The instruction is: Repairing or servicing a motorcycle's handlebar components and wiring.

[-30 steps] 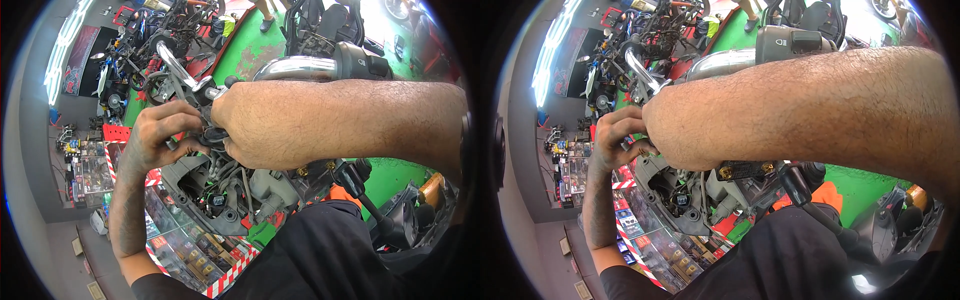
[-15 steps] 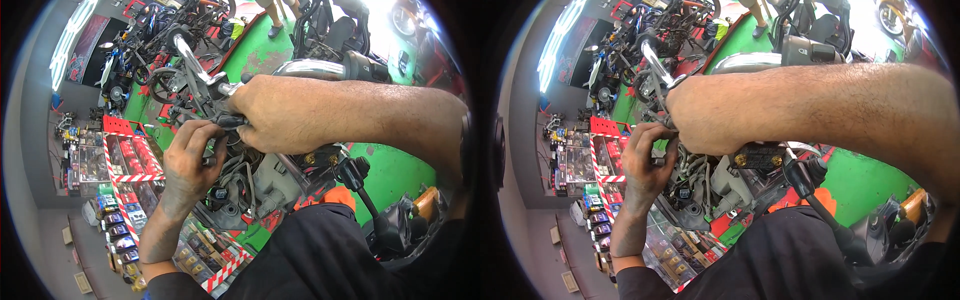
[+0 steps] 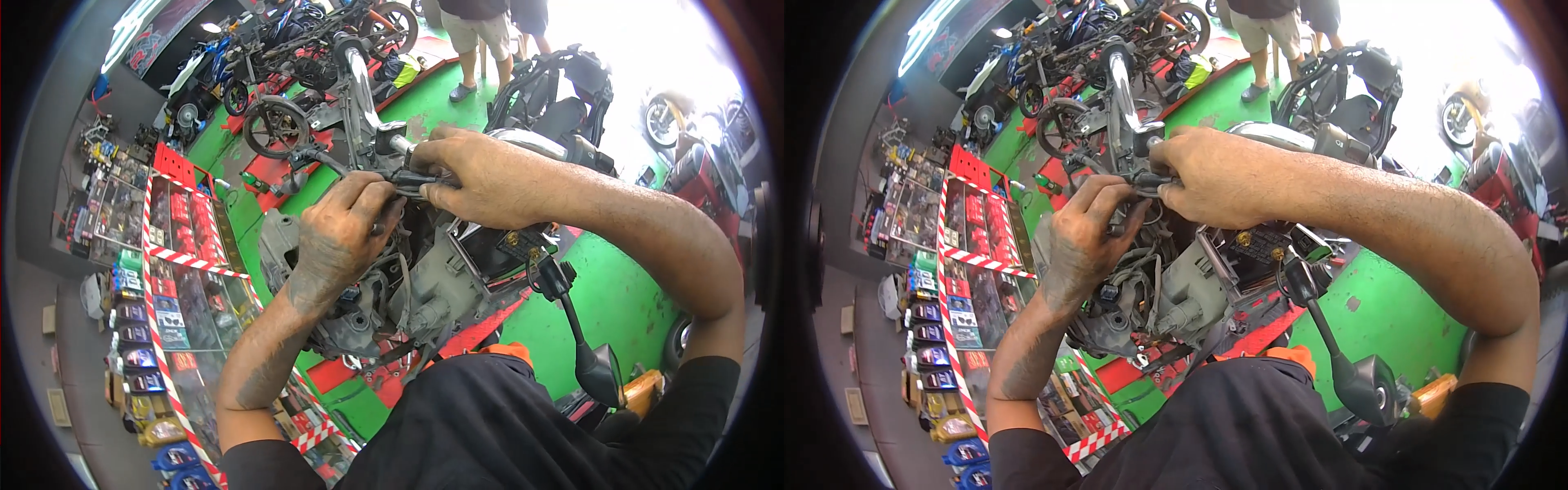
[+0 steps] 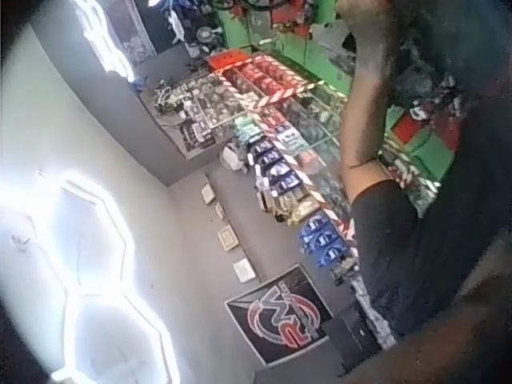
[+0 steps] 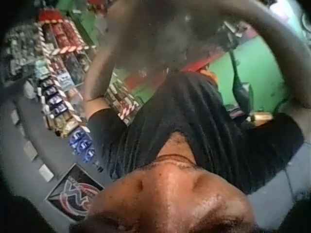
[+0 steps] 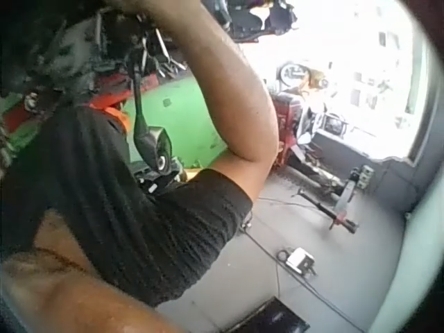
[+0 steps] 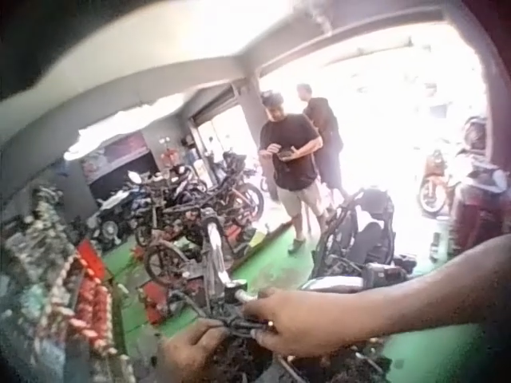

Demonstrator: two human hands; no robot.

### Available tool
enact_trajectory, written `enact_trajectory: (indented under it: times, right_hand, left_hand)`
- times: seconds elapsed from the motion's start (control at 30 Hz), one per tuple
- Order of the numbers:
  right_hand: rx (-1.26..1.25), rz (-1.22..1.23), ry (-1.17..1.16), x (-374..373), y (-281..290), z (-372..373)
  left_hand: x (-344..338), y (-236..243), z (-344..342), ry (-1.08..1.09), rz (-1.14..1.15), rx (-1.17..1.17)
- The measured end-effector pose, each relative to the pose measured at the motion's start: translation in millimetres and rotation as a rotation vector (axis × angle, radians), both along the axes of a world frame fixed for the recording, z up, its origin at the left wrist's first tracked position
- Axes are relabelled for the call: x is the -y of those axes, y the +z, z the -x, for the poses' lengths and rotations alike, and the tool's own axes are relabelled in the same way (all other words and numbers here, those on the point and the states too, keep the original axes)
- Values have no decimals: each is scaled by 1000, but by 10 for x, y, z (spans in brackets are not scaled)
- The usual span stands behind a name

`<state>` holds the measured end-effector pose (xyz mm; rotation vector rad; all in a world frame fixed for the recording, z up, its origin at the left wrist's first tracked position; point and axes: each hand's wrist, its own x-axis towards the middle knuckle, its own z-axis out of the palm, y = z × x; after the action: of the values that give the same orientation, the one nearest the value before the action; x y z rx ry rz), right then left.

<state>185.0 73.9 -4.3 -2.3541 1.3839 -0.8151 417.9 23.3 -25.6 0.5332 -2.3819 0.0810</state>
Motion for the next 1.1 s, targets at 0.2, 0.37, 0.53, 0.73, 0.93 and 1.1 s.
enact_trajectory:
  times: [0.2,0.37,0.53,0.73,0.93,1.1]
  right_hand:
    - [-75,-278,6,-23,238,-41]
    - [-172,-228,-27,-52,276,-63]
    - [-190,-173,-47,-56,298,-78]
    - [-194,-162,-41,-61,249,-77]
    - [-152,-241,-57,-52,303,-91]
    - [-294,-209,-61,-37,290,-120]
  left_hand:
    - [111,-38,-103,-56,-177,-57]
    - [124,55,-96,-89,-128,86]
    - [-15,-56,-3,-21,-57,-50]
    - [73,-90,-82,-101,16,-40]
    - [149,-69,-64,-58,97,6]
    - [209,-21,-2,-150,5,-97]
